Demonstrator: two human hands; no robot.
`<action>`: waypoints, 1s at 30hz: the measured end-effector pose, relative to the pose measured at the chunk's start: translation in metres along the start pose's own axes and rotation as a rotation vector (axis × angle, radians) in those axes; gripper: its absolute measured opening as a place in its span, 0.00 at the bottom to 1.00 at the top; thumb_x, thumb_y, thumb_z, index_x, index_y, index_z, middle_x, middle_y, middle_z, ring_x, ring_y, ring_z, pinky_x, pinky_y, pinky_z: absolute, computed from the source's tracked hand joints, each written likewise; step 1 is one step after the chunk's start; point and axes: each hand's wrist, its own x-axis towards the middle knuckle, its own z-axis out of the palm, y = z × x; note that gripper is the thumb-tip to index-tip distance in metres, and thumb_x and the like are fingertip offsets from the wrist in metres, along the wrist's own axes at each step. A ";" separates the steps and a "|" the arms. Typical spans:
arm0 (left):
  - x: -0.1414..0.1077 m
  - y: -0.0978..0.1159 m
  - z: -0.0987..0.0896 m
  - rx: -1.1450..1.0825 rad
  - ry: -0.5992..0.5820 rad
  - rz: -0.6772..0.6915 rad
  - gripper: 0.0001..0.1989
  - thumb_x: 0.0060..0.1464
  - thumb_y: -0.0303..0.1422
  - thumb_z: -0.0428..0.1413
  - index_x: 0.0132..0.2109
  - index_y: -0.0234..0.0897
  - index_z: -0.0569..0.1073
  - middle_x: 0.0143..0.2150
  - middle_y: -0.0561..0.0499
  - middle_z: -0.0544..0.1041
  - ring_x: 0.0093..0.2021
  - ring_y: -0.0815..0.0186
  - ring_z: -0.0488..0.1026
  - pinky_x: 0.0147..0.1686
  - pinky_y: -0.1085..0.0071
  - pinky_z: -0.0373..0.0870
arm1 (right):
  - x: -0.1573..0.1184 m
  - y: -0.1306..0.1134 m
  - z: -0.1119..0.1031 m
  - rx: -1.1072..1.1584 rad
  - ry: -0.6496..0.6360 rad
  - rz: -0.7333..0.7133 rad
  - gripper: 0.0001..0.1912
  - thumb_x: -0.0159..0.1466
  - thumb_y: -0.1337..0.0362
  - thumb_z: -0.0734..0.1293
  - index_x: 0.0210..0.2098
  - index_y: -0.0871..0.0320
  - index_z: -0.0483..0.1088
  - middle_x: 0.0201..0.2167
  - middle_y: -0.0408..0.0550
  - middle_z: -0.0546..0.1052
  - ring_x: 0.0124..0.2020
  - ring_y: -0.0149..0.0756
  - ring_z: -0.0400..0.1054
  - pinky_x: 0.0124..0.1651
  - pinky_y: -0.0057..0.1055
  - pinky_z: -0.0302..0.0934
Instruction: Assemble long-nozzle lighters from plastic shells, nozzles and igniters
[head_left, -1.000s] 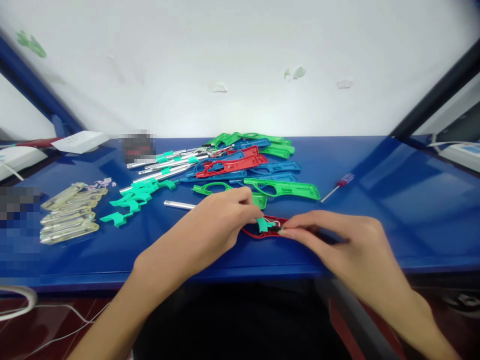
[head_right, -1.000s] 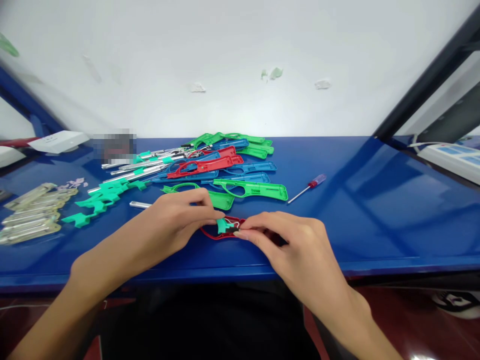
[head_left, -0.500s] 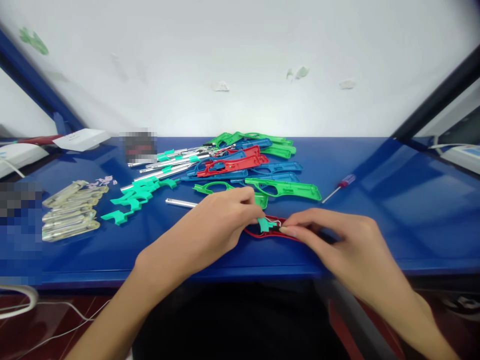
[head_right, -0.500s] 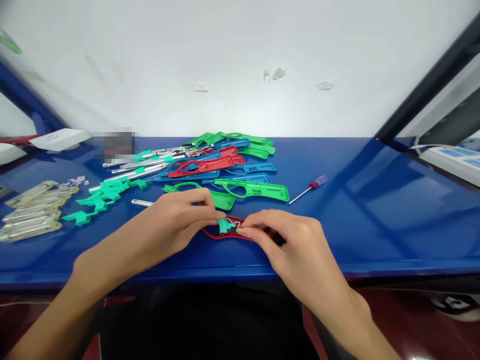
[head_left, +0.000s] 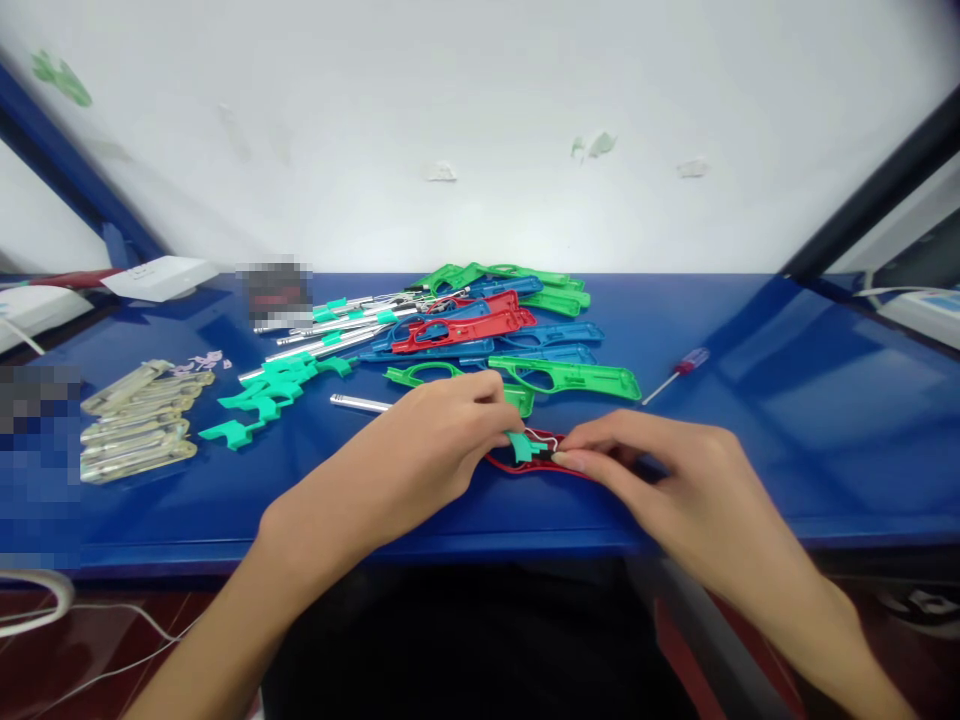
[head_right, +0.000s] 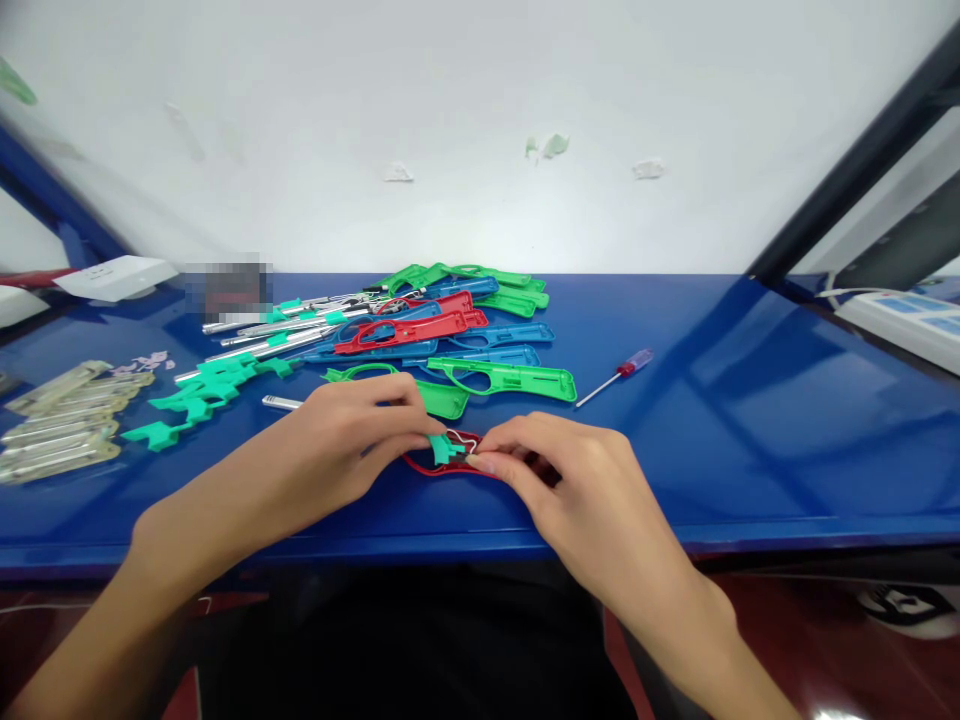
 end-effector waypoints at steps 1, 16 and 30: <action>0.000 0.000 0.000 -0.002 -0.001 -0.001 0.14 0.68 0.17 0.56 0.49 0.37 0.82 0.45 0.53 0.75 0.40 0.67 0.73 0.41 0.69 0.67 | 0.000 0.000 0.000 0.000 0.001 -0.002 0.05 0.70 0.62 0.73 0.37 0.47 0.81 0.37 0.34 0.86 0.36 0.33 0.81 0.43 0.26 0.73; 0.001 0.001 -0.002 -0.024 0.020 0.010 0.13 0.69 0.19 0.56 0.42 0.37 0.81 0.45 0.52 0.78 0.40 0.68 0.76 0.40 0.70 0.68 | 0.001 -0.002 0.000 -0.017 -0.023 -0.009 0.05 0.70 0.63 0.73 0.36 0.48 0.81 0.36 0.37 0.85 0.34 0.34 0.80 0.40 0.28 0.72; 0.002 0.002 -0.001 0.068 -0.038 -0.016 0.20 0.63 0.11 0.52 0.48 0.36 0.82 0.43 0.52 0.74 0.39 0.66 0.74 0.39 0.69 0.67 | 0.001 -0.003 0.001 0.018 -0.025 0.048 0.04 0.70 0.59 0.73 0.37 0.46 0.81 0.33 0.36 0.83 0.30 0.30 0.76 0.34 0.26 0.69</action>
